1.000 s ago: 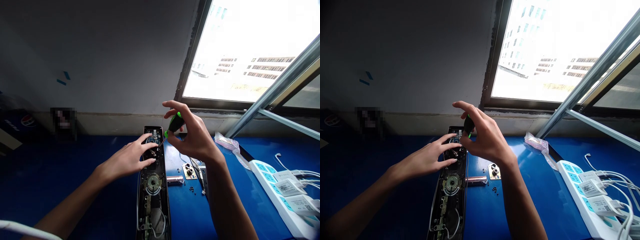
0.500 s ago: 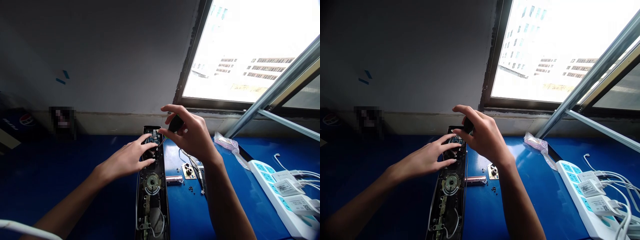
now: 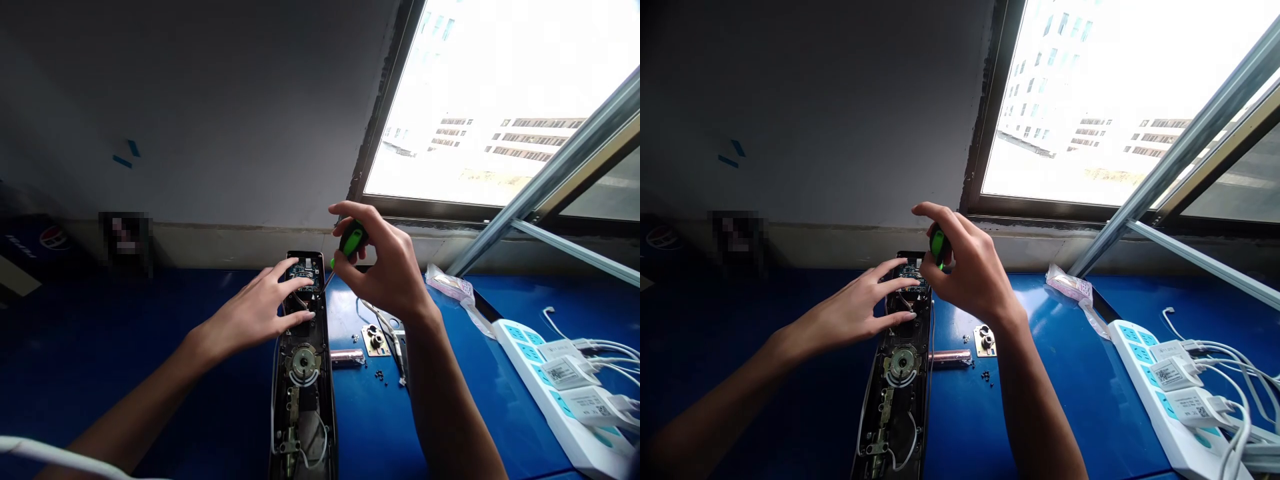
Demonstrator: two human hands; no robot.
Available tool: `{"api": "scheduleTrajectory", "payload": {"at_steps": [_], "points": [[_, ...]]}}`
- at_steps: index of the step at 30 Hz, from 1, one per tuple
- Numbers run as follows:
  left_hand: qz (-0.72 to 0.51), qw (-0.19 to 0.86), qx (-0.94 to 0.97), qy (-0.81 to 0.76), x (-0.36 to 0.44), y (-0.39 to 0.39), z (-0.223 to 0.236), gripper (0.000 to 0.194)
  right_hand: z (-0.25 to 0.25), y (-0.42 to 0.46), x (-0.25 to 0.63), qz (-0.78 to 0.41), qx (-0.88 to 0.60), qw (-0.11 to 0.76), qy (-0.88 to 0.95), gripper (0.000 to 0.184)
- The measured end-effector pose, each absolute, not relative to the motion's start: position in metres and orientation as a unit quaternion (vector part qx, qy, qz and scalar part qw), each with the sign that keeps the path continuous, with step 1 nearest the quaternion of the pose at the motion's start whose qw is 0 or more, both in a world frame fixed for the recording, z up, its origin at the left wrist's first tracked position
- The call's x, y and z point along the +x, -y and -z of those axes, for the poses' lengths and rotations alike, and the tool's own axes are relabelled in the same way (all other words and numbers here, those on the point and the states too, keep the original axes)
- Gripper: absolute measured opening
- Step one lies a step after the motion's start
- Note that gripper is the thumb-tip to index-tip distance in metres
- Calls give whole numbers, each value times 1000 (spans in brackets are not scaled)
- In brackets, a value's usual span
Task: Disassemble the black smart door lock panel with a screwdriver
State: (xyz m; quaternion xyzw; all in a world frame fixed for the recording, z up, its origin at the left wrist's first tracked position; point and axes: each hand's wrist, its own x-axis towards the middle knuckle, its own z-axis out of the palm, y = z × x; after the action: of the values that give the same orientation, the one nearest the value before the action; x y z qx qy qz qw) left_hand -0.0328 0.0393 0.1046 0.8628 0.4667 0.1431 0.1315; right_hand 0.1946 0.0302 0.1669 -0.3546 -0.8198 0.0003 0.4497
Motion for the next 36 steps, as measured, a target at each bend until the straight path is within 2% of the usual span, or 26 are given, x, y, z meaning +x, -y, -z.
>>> {"api": "scheduleTrajectory", "payload": {"at_steps": [5,8,10,13,16,20,23,28,32,36], "points": [[-250,68,855,-448,-21,-37,-97,51,-173,-20,197,6,-354,504,788,47],[-293,58,860,-414,-13,-35,-91,35,-177,-13,198,-10,-353,523,776,48],[-310,73,861,-396,-9,-34,-88,26,-180,-9,199,-15,-346,526,776,49],[-302,127,862,-385,-7,-34,-88,23,-184,-7,204,-10,-338,528,779,49],[-293,162,859,-388,-7,-31,-93,19,-189,-7,217,-2,-357,501,788,50],[-290,183,862,-373,0,-23,-105,16,-193,-8,242,-17,-401,400,824,54],[-249,204,879,-351,17,-21,-114,16,-192,-8,260,-41,-435,338,834,55],[-118,180,925,-315,62,-32,-121,19,-194,-2,278,-112,-462,296,829,55],[-4,154,942,-300,99,-47,-110,15,-197,4,288,-137,-478,269,825,54],[33,153,942,-296,120,-61,-91,15,-197,5,295,-131,-480,273,824,55]]}}
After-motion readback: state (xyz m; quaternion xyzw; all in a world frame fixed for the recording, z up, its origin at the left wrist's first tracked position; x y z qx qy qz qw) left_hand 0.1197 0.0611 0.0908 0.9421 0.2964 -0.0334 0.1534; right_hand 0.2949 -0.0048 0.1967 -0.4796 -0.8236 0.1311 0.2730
